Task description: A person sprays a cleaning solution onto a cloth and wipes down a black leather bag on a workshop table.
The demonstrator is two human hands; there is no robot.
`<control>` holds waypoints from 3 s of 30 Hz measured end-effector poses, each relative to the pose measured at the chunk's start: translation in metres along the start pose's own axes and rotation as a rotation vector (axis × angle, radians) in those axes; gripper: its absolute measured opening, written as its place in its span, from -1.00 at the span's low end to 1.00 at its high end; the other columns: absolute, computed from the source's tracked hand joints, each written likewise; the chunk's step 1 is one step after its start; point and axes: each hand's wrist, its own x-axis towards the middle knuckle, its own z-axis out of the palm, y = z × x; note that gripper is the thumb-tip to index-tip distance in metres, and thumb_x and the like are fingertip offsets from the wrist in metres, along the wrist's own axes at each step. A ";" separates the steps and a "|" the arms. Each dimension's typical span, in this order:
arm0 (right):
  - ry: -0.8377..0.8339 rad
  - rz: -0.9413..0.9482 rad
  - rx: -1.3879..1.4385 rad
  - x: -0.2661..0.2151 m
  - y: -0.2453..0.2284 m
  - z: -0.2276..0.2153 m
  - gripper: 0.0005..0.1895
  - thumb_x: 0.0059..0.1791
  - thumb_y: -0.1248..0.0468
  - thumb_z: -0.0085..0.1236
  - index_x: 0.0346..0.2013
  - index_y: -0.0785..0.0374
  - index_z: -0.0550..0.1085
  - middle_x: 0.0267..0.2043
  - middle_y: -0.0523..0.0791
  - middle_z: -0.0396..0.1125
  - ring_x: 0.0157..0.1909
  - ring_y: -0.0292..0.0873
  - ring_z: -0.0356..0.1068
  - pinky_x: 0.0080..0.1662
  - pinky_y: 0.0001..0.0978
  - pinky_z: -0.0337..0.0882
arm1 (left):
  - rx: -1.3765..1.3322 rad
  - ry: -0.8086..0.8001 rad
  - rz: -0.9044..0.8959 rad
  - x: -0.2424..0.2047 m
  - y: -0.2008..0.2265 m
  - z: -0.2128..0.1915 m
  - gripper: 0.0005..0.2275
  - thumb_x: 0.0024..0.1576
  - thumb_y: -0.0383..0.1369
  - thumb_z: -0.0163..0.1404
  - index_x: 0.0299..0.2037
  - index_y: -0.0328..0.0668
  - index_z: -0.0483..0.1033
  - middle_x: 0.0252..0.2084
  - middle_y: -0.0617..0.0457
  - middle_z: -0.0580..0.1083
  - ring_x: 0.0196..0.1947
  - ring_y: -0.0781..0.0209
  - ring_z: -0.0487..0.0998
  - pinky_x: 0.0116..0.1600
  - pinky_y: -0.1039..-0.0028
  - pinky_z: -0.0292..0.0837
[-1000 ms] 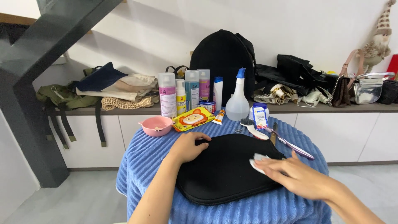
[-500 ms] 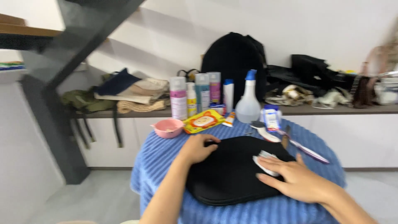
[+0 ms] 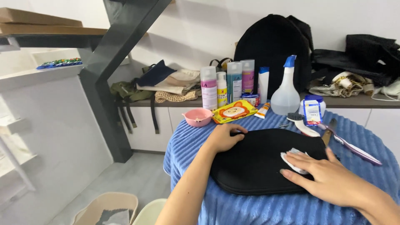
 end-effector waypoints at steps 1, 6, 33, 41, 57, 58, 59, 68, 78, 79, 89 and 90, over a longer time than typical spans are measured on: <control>-0.003 -0.014 -0.001 -0.003 -0.003 0.000 -0.30 0.03 -0.35 -0.26 0.47 -0.49 0.00 0.59 -0.55 -0.24 0.64 -0.58 -0.30 0.61 0.01 -0.70 | 0.005 0.007 -0.011 0.005 -0.007 0.006 -0.76 0.14 -0.27 0.05 0.00 0.20 0.64 0.10 0.11 0.59 0.19 0.15 0.53 0.25 0.35 0.38; 0.084 -0.024 -0.046 -0.003 0.008 0.013 -0.30 -0.05 -0.44 -0.14 0.39 -0.58 0.16 0.53 -0.66 -0.04 0.59 -0.53 -0.05 0.53 -0.39 0.08 | -0.001 0.053 0.040 0.008 -0.013 0.009 -0.78 0.14 -0.30 0.07 -0.04 0.18 0.67 -0.03 0.09 0.65 0.06 0.19 0.61 0.16 0.43 0.44; 0.180 -0.346 -0.063 0.022 0.001 0.049 -0.14 0.05 -0.49 -0.30 0.43 -0.04 0.08 0.51 -0.32 0.02 0.59 -0.32 -0.11 0.52 -0.15 -0.05 | -0.010 0.084 -0.036 0.011 -0.020 0.008 -0.82 0.16 -0.36 0.05 -0.10 0.14 0.68 -0.12 0.12 0.67 -0.08 0.32 0.66 0.11 0.52 0.45; 0.208 -0.334 -0.118 -0.013 -0.012 0.036 -0.18 0.02 -0.56 -0.26 0.16 -0.03 0.45 0.20 -0.18 0.40 0.28 -0.17 0.38 0.52 -0.14 -0.03 | -0.030 0.099 0.022 0.015 -0.028 0.010 -0.82 0.15 -0.38 0.05 -0.11 0.07 0.69 -0.16 0.10 0.67 -0.15 0.32 0.66 0.06 0.52 0.46; 0.146 -0.219 -0.058 -0.042 -0.047 0.008 -0.18 0.09 -0.46 -0.33 -0.26 0.17 0.56 -0.15 -0.10 0.48 0.02 -0.14 0.46 0.51 -0.14 -0.07 | -0.014 0.129 0.047 0.021 -0.038 0.014 -0.82 0.10 -0.37 0.06 -0.16 0.12 0.71 -0.25 0.15 0.68 -0.20 0.40 0.67 0.00 0.60 0.45; 0.144 -0.213 -0.060 -0.028 -0.040 0.015 -0.18 0.09 -0.46 -0.33 -0.26 0.17 0.56 -0.15 -0.10 0.48 0.02 -0.14 0.46 0.51 -0.14 -0.07 | -0.019 0.126 0.050 0.020 -0.032 0.013 -0.82 0.10 -0.37 0.06 -0.16 0.12 0.71 -0.25 0.15 0.68 -0.20 0.40 0.67 0.00 0.60 0.45; 0.146 -0.253 -0.017 -0.014 -0.034 0.023 -0.21 0.09 -0.46 -0.37 0.09 0.18 0.30 0.19 -0.10 0.23 0.31 -0.14 0.13 0.51 -0.07 -0.14 | -0.025 0.123 0.020 0.016 -0.028 0.012 -0.82 0.10 -0.37 0.06 -0.16 0.10 0.71 -0.25 0.15 0.68 -0.19 0.41 0.67 0.00 0.61 0.44; 0.082 -0.279 -0.023 -0.010 -0.028 0.001 -0.41 0.13 -0.20 -0.35 0.26 0.02 0.37 0.28 -0.10 0.32 0.33 -0.01 0.27 0.52 -0.02 -0.12 | -0.014 0.126 0.037 0.020 -0.034 0.013 -0.82 0.09 -0.36 0.07 -0.15 0.10 0.71 -0.25 0.16 0.68 -0.22 0.39 0.66 0.00 0.58 0.45; 0.176 -0.375 0.079 -0.019 -0.028 0.003 -0.40 0.13 0.03 -0.37 0.39 0.23 0.27 0.49 -0.01 0.09 0.55 0.06 -0.01 0.50 0.22 -0.30 | -0.026 0.123 -0.096 0.013 -0.020 0.017 -0.79 0.16 -0.30 0.08 -0.03 0.15 0.68 -0.12 -0.01 0.66 0.09 0.01 0.62 0.26 0.19 0.42; 0.166 -0.362 0.086 -0.026 -0.027 0.004 -0.40 0.13 0.03 -0.37 0.39 0.23 0.27 0.49 -0.01 0.09 0.55 0.06 -0.01 0.50 0.22 -0.30 | -0.032 0.106 -0.097 0.012 -0.020 0.016 -0.79 0.16 -0.30 0.08 -0.03 0.15 0.68 -0.12 -0.01 0.66 0.09 0.01 0.62 0.26 0.19 0.42; 0.168 -0.329 0.167 -0.028 -0.031 -0.002 -0.39 0.14 0.01 -0.41 0.28 0.30 0.39 0.41 0.01 0.21 0.49 0.06 0.08 0.52 0.18 -0.34 | -0.010 0.115 -0.061 0.006 -0.011 0.015 -0.80 0.16 -0.28 0.08 -0.05 0.21 0.68 -0.13 0.01 0.66 0.10 -0.01 0.60 0.25 0.18 0.42; 0.173 -0.354 0.132 -0.022 -0.031 0.000 -0.40 0.15 0.04 -0.41 0.38 0.27 0.29 0.47 0.02 0.12 0.53 0.09 -0.01 0.49 0.23 -0.33 | -0.009 0.114 -0.064 0.007 -0.011 0.014 -0.80 0.17 -0.28 0.08 -0.05 0.23 0.68 -0.12 0.03 0.65 0.10 0.01 0.61 0.24 0.18 0.43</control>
